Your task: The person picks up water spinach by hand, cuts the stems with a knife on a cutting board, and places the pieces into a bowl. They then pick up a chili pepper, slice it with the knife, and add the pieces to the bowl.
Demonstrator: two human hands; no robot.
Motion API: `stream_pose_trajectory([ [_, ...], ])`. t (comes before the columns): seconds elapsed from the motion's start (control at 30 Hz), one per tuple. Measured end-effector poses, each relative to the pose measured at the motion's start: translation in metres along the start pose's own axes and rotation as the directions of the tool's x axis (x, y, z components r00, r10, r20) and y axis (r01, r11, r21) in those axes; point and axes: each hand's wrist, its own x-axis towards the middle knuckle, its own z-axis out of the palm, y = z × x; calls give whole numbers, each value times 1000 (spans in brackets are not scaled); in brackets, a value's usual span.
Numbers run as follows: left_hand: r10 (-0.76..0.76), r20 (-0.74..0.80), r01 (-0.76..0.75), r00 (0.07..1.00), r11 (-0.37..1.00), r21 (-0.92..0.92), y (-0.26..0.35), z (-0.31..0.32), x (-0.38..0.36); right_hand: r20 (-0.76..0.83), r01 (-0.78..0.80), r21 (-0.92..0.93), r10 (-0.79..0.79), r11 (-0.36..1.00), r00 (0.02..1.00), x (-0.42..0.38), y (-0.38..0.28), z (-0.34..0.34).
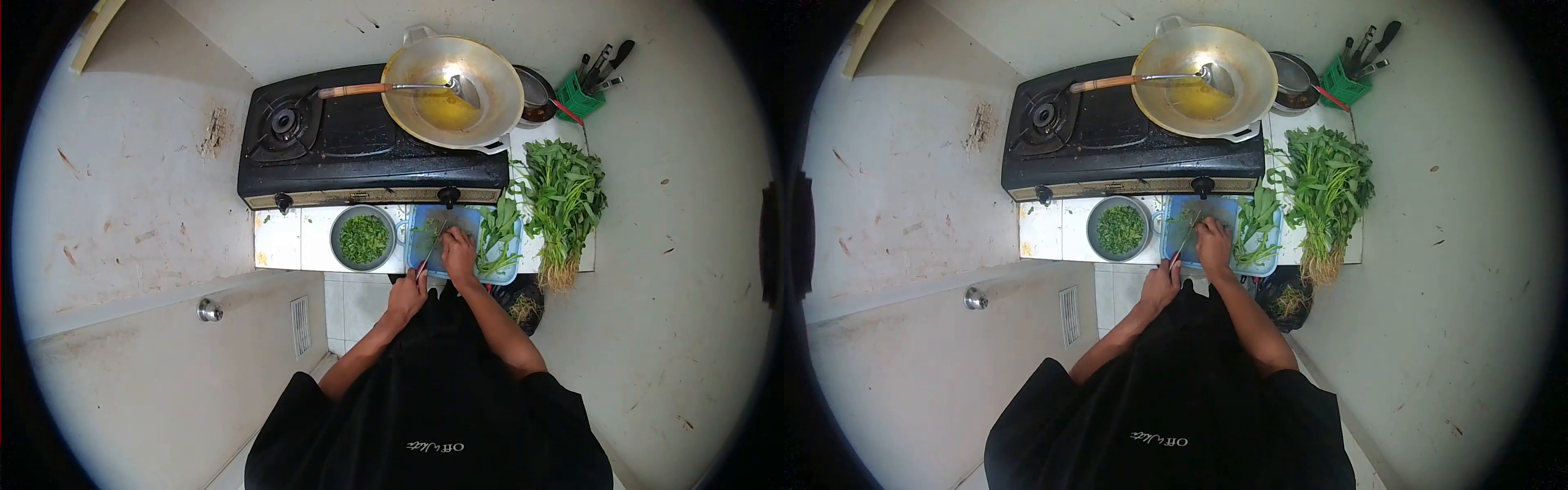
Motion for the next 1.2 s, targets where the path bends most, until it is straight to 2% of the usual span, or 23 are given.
stream_pose_trajectory([
  [0.2, -28, -13, 29, 1000, 999, 17, -3, 3, 4, 3, -21, 43, 21, 999, 1000, -1, -2, -1],
  [0.3, -14, -3, 14, 1000, 1000, 26, -5, 4, 7, 10, -32, 51, 31, 998, 999, 0, -1, 1],
  [0.37, 33, -51, -31, 998, 999, 28, -9, 10, 11, 11, -37, 45, 36, 998, 999, -1, 0, 1],
  [0.67, 24, -62, -20, 998, 998, 64, 1, 12, 21, 16, -36, 71, 35, 997, 999, -3, 2, 2],
  [0.83, -9, -33, 13, 999, 995, 96, -15, 8, -1, -126, -11, 152, 31, 988, 992, -6, 0, 4],
  [0.9, -11, -32, 15, 999, 993, 114, -16, 8, 0, -130, -14, 150, 34, 989, 991, -7, -1, 1],
  [0.97, 44, -89, -38, 995, 997, 68, -12, 12, 12, -132, -17, 144, 36, 989, 991, -7, -3, -2],
  [1.03, 27, -85, -24, 996, 999, 39, -6, 9, 19, -148, 43, 135, -23, 990, 989, -9, 1, 0],
  [1.2, 29, -74, -31, 997, 999, -35, -2, -5, 10, -180, 66, 111, -45, 992, 983, -9, 0, 4],
])
